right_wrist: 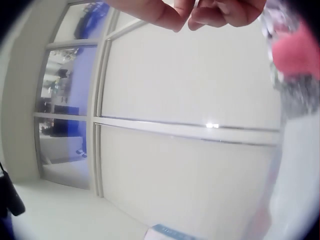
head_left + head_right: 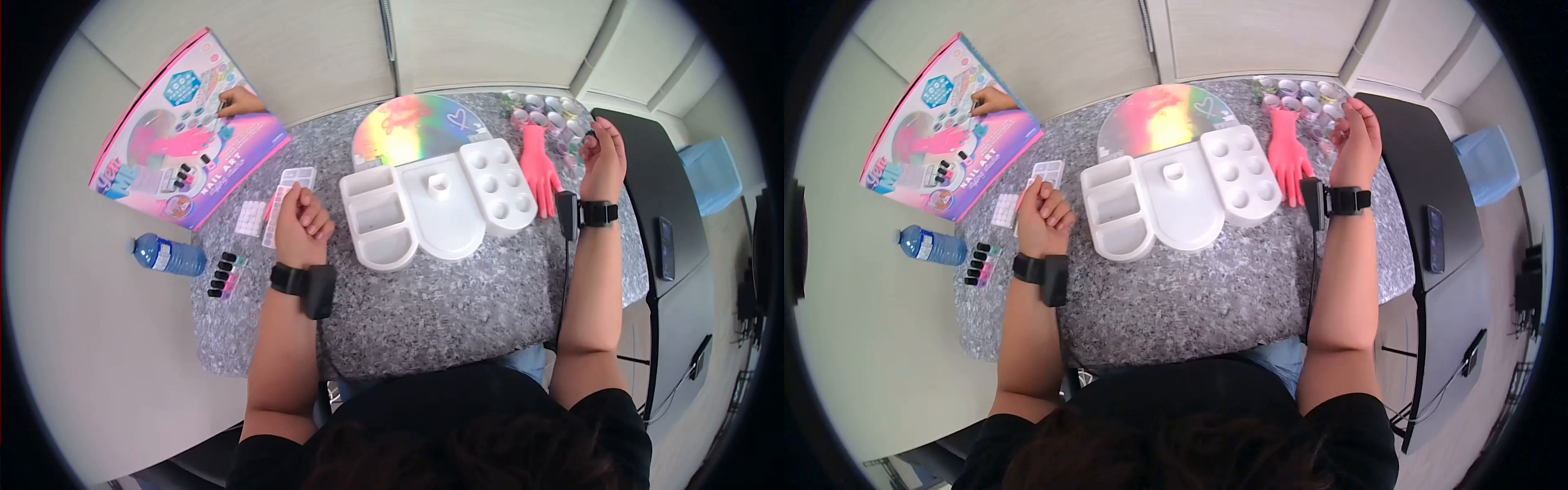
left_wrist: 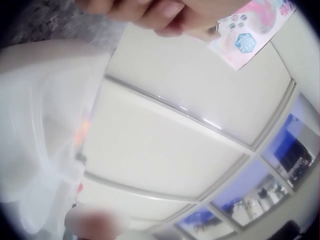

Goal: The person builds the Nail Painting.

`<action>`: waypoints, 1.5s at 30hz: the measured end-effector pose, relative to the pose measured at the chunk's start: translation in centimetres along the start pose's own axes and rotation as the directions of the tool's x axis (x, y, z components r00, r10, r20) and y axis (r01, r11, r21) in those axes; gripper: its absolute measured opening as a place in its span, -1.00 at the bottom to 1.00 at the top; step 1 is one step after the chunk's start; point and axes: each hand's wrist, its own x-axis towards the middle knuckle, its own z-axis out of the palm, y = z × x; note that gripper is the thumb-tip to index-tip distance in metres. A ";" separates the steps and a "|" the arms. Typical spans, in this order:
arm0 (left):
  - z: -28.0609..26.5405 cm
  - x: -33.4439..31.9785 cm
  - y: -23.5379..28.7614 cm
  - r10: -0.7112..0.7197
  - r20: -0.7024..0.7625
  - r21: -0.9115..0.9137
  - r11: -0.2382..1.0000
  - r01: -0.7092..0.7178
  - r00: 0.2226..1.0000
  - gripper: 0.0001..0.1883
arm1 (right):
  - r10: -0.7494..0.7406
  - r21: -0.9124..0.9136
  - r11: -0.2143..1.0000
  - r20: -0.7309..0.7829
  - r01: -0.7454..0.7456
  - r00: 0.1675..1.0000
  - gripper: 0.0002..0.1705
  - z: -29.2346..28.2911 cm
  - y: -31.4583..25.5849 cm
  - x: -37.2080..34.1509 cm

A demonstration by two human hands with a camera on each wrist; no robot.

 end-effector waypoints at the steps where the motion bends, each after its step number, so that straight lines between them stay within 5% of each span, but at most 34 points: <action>1: -0.1 0.0 0.1 -0.076 0.019 -0.090 0.993 0.077 0.997 -0.65 | -0.010 -0.011 1.000 -0.011 0.010 1.000 -0.78 -1.3 -0.2 1.0; 3: -0.4 0.2 0.1 -0.144 0.044 -0.144 0.978 0.148 0.989 -0.67 | -0.125 -0.407 0.905 0.023 0.123 0.992 -0.75 -3.6 -0.3 2.8; 5: -0.6 0.4 0.0 -0.191 0.004 -0.118 0.975 0.190 0.982 -0.69 | -0.221 -0.484 0.843 0.084 0.234 0.972 -0.74 -4.3 -0.1 3.4; 7: -1.1 0.7 -0.3 -0.200 0.024 -0.115 0.973 0.202 0.979 -0.70 | -0.127 -0.845 0.490 0.172 0.213 0.977 -0.72 -4.4 -0.9 2.8; 9: -1.1 0.9 -0.4 -0.220 0.017 -0.086 0.971 0.221 0.975 -0.72 | -0.158 -0.857 0.425 0.247 0.291 0.956 -0.68 -4.4 0.0 3.1; 11: -1.5 1.3 -0.5 -0.217 0.013 -0.080 0.973 0.217 0.976 -0.72 | -0.040 -0.884 0.173 0.434 0.434 0.900 -0.65 -3.3 0.4 2.7; 19: -1.3 1.1 -0.5 -0.206 0.022 -0.055 0.977 0.207 0.978 -0.74 | 0.320 -0.935 -0.026 0.328 0.355 0.889 -0.56 -1.9 1.1 5.9; 22: -1.2 1.0 -0.4 -0.215 0.000 -0.054 0.975 0.215 0.977 -0.74 | 0.162 -0.837 0.114 0.547 0.535 0.821 -0.60 0.1 0.1 4.3; 24: -1.0 0.9 -0.4 -0.216 -0.009 -0.047 0.975 0.216 0.976 -0.74 | 0.238 -0.808 0.328 0.572 0.489 0.785 -0.65 4.7 -3.9 1.0; 25: -1.2 0.9 -0.5 -0.215 -0.009 -0.049 0.976 0.214 0.977 -0.74 | 0.238 -0.807 0.327 0.574 0.491 0.784 -0.65 6.4 -4.8 -0.2; 27: -1.6 1.0 -0.5 -0.221 0.054 -0.044 0.974 0.224 0.974 -0.76 | 0.188 -0.537 0.512 0.831 0.670 0.523 -0.70 8.7 -5.6 -2.3; 30: -0.8 0.4 -0.7 -0.176 -0.010 -0.014 0.984 0.175 0.984 -0.77 | 0.206 -0.457 0.497 0.888 0.738 0.412 -0.73 10.1 -4.0 -4.3; 34: 0.1 -1.0 0.2 -0.163 -0.050 -0.047 0.986 0.161 0.985 -0.70 | 0.239 -0.529 0.342 0.849 0.777 0.472 -0.72 11.0 -3.4 -6.0; 39: 1.0 -2.3 1.4 -0.135 0.086 -0.152 0.977 0.147 0.987 -0.37 | 0.243 -0.493 0.281 0.866 0.823 0.436 -0.72 10.5 -1.2 -5.6; 45: 1.2 -2.4 1.4 -0.114 0.063 -0.046 0.992 0.117 0.991 -0.30 | 0.260 -0.476 0.263 0.873 0.839 0.414 -0.73 10.2 -0.6 -5.3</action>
